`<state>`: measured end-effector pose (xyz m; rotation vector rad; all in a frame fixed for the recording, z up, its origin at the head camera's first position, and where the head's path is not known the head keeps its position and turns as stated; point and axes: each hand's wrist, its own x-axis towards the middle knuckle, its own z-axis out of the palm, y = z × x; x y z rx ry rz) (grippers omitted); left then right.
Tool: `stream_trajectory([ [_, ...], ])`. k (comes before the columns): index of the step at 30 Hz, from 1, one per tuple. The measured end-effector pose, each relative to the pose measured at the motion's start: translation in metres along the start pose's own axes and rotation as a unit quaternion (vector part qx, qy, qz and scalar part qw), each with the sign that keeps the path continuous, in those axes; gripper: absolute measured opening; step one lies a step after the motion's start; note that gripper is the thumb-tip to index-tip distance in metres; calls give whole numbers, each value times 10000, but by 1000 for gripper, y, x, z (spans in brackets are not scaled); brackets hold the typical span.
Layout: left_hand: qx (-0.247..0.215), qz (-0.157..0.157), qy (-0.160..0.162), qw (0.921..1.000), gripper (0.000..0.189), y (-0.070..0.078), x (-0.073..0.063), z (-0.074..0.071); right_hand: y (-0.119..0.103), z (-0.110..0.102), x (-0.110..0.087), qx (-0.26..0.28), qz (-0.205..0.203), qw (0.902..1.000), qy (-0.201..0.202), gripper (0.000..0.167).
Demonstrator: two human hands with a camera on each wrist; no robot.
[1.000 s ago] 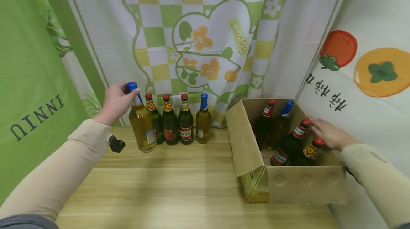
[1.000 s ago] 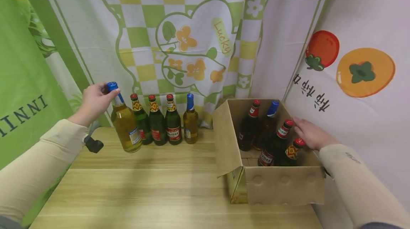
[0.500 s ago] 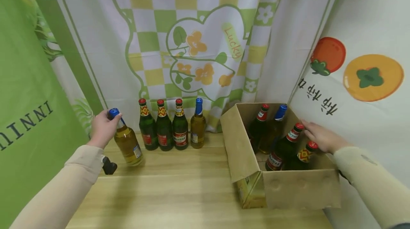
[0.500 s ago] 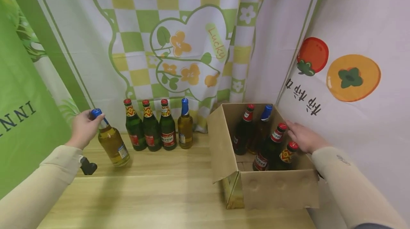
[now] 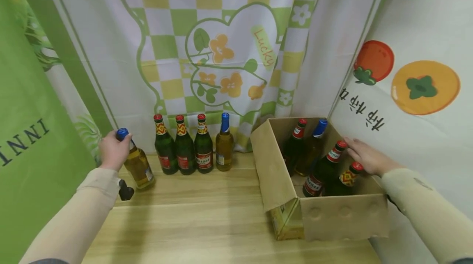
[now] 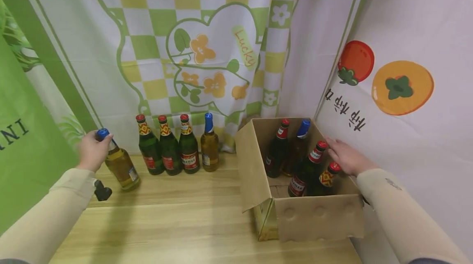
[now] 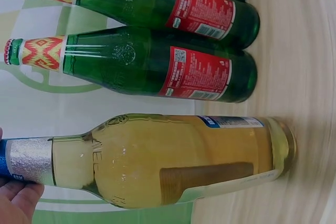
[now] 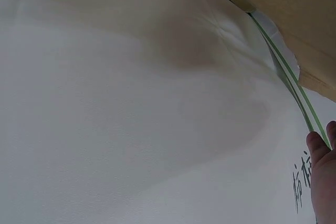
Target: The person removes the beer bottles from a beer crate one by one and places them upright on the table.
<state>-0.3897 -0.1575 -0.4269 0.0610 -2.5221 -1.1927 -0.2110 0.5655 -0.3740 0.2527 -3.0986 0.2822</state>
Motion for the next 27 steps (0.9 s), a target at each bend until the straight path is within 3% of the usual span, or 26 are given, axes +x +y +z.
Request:
stream_trajectory([
  [7, -34, -227, 28, 9997, 50, -1, 13, 8, 5, 1, 4, -89, -52, 9999, 29, 48],
  [17, -60, -59, 247, 9997, 42, -3, 34, 31, -2, -1, 3, -46, -37, 10000, 17, 48],
  [21, -103, -113, 36, 9999, 47, 2, 45, 39, -2, 1, 0, -53, -10, 10000, -4, 48],
  [27, -357, -291, -15, 9989, 50, 9, 55, 42, 2, 2, 0, 35, -33, 10000, 58, 48],
])
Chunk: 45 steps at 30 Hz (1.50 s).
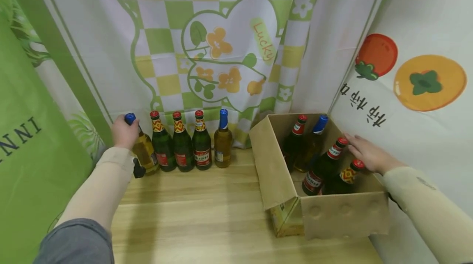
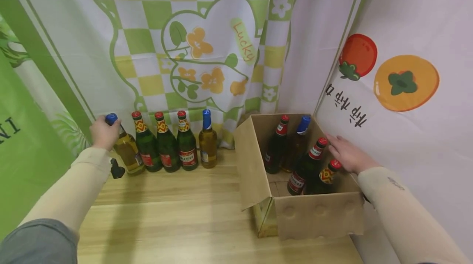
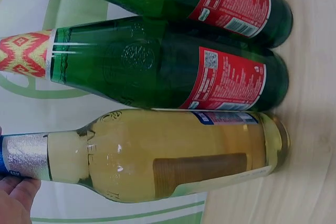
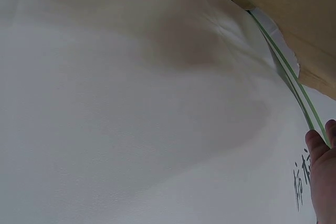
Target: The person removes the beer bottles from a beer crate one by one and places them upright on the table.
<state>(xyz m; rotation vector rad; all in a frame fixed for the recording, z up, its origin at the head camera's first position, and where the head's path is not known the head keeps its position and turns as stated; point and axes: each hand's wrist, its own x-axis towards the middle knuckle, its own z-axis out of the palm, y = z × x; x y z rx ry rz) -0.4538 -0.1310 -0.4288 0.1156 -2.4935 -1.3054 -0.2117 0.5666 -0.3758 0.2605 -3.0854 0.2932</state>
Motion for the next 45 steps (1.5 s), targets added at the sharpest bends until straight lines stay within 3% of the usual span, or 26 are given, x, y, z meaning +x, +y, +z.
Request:
stream_trajectory([
  [7, 84, 48, -39, 9999, 51, 5, 3, 0, 4, 0, -4, -25, -20, 10000, 91, 48],
  [13, 86, 97, -454, 9989, 59, 11, 5, 1, 8, 1, -11, 5, -79, 9996, 257, 45],
  [19, 124, 43, -791, 9968, 66, 14, 4, -10, 8, 2, -5, 15, 9, 9999, 158, 48],
  [22, 297, 229, -804, 9961, 68, 25, 0, -16, 6, 2, -1, 9, 18, 9999, 121, 48],
  [27, 669, 983, -631, 9909, 67, 62, -6, -17, 5, -1, 4, -45, 69, 9999, 64, 49],
  [30, 590, 1341, -696, 9867, 64, 91, -10, -9, 5, -3, 6, -52, 78, 10000, 26, 50],
  [35, 191, 1694, -887, 9814, 61, 140, -20, 17, 3, -4, 5, -94, 6, 10000, -8, 49],
  [39, -100, 1995, -993, 9748, 57, 187, -31, 42, 2, -2, 4, -90, -104, 9999, 21, 48],
  [45, -244, 2380, -1803, 9541, 56, 256, -53, 88, 5, 0, 4, -114, -93, 9999, -30, 48],
])
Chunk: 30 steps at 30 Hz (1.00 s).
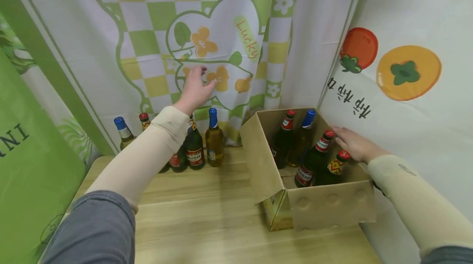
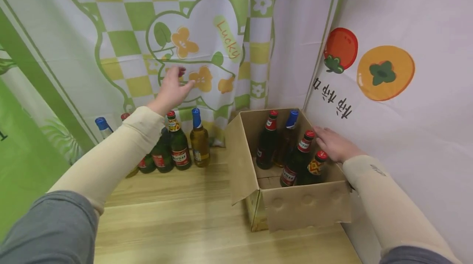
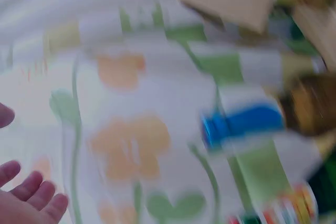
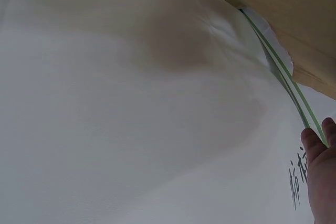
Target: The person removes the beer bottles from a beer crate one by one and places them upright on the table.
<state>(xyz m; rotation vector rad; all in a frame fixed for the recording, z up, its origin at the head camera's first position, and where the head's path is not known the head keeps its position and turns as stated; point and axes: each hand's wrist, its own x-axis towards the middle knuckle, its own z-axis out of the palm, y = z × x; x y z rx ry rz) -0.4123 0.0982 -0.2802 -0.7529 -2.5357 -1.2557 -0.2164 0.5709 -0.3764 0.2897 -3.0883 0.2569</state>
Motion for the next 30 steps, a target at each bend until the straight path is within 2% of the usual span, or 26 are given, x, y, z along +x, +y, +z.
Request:
stream_trajectory([
  [4, 113, 201, -691, 9973, 55, 36, 11, 40, -1, -4, 0, -146, -2, 9998, -133, 51],
  [9, 182, 328, -1247, 9915, 55, 62, 13, 93, -4, -7, 4, -478, -270, 9985, -31, 51],
  [11, 419, 480, -1573, 9855, 58, 72, 10, 115, -3, -6, 3, -527, -278, 9982, 1, 51],
  [14, 833, 720, -2158, 9702, 62, 90, 6, 145, -3, -7, -1, -604, -177, 9980, -75, 52],
  [16, 989, 858, -2420, 9614, 64, 102, 6, 161, -3, -9, -4, -677, -114, 9976, -108, 51],
  [18, 1056, 895, -2485, 9587, 63, 112, 8, 175, -5, -12, -7, -689, -36, 9975, -127, 52],
  [20, 1182, 972, -2464, 9570, 60, 117, 12, 188, -7, -12, -8, -677, 27, 9976, -114, 52],
  [23, 1356, 1019, -2560, 9517, 56, 115, 17, 206, -8, -10, -8, -617, 78, 9980, -79, 52],
  [28, 1380, 807, -2953, 9420, 46, 105, 22, 231, -6, -6, -10, -595, 66, 9982, 15, 51],
  [30, 1384, 888, -3043, 9383, 38, 106, 25, 238, -3, -8, -13, -592, 79, 9982, 72, 51],
])
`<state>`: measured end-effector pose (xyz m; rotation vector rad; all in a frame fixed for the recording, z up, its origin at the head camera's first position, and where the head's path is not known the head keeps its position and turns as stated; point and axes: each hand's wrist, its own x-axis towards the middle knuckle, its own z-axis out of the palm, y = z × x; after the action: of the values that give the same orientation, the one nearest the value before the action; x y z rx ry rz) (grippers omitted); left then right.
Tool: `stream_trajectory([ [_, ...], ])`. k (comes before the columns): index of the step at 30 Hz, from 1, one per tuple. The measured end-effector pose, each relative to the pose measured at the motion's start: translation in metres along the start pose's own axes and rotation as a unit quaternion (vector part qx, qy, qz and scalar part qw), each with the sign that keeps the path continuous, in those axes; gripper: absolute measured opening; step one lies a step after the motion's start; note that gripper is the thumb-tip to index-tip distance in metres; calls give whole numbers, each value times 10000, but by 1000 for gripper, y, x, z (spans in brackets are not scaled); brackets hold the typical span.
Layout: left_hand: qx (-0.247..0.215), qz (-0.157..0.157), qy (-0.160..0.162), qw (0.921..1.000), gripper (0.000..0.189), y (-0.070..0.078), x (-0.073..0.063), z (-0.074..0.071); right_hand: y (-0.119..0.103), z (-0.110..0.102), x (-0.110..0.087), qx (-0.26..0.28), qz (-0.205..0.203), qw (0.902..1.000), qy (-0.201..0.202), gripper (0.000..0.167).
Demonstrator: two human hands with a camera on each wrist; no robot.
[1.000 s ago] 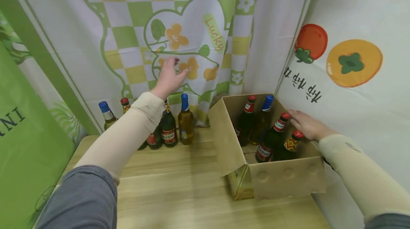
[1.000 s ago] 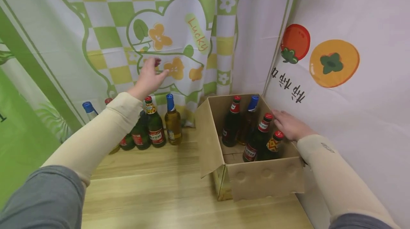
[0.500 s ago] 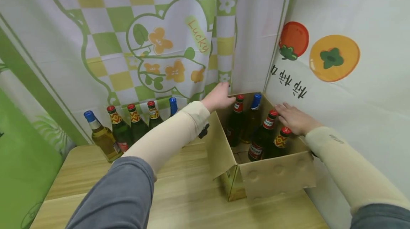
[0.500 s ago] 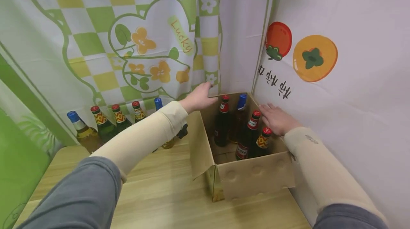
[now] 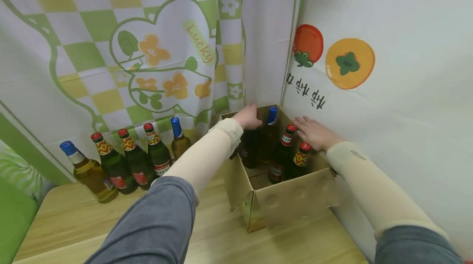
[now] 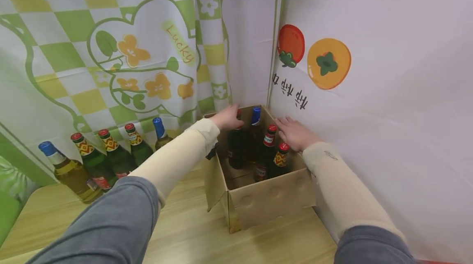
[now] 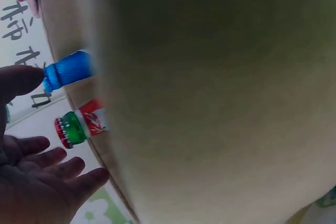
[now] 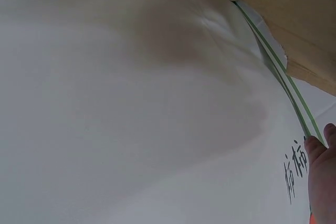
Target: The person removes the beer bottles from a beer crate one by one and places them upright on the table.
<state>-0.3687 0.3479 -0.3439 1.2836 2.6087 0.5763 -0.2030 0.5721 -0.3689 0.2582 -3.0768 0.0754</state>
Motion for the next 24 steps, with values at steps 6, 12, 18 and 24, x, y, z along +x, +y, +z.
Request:
stream_trajectory([
  [6, 311, 362, -25, 9989, 19, -8, -2, 7, -3, -1, 3, 47, -12, 10000, 17, 50],
  [12, 600, 582, -112, 9964, 12, -8, -11, 17, -3, 0, 5, 89, 10, 10000, 20, 50],
  [18, 111, 351, 241, 9990, 14, -17, -29, 21, -5, 6, 7, 162, 26, 9998, -114, 50],
  [24, -573, -31, 484, 9972, 18, -14, -42, -8, -6, 0, 6, 348, 125, 9993, -31, 50],
])
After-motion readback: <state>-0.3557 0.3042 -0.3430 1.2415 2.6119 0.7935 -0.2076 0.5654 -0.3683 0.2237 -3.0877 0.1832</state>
